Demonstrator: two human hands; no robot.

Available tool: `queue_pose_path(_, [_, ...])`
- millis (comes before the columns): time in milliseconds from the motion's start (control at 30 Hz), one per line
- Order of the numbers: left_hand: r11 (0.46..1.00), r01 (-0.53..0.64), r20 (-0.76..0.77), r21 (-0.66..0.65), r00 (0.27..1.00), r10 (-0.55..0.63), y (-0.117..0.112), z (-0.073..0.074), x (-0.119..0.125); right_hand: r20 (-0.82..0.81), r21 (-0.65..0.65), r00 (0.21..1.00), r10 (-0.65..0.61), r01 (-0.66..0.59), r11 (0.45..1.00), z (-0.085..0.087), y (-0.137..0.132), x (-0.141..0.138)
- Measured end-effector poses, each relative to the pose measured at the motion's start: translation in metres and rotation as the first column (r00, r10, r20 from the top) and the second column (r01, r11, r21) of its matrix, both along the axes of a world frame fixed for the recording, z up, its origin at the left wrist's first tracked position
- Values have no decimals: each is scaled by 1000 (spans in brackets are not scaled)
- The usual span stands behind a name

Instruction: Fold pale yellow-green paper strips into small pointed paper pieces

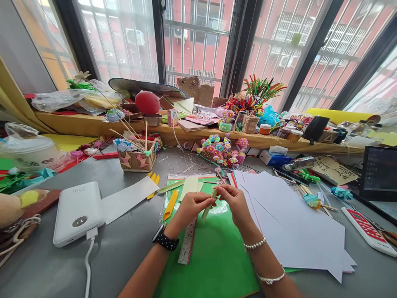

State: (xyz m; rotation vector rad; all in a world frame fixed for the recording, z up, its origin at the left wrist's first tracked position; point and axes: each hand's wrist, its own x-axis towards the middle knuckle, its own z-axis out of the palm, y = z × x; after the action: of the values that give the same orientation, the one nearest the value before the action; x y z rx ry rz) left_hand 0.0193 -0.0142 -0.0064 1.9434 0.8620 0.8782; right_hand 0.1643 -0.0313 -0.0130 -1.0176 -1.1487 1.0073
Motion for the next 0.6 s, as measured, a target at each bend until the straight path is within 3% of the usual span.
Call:
queue_pose_path(133, [998, 30, -24, -58, 999, -32, 1, -3, 0, -96, -29, 994, -50, 47, 998, -3, 3, 1])
queue_pose_path(333, [999, -25, -66, -22, 998, 24, 2, -6, 1, -18, -43, 998, 61, -62, 997, 0, 3, 0])
queue_pose_path(600, [993, -32, -82, -113, 996, 23, 7, -5, -5, -89, -86, 994, -69, 61, 994, -5, 6, 7])
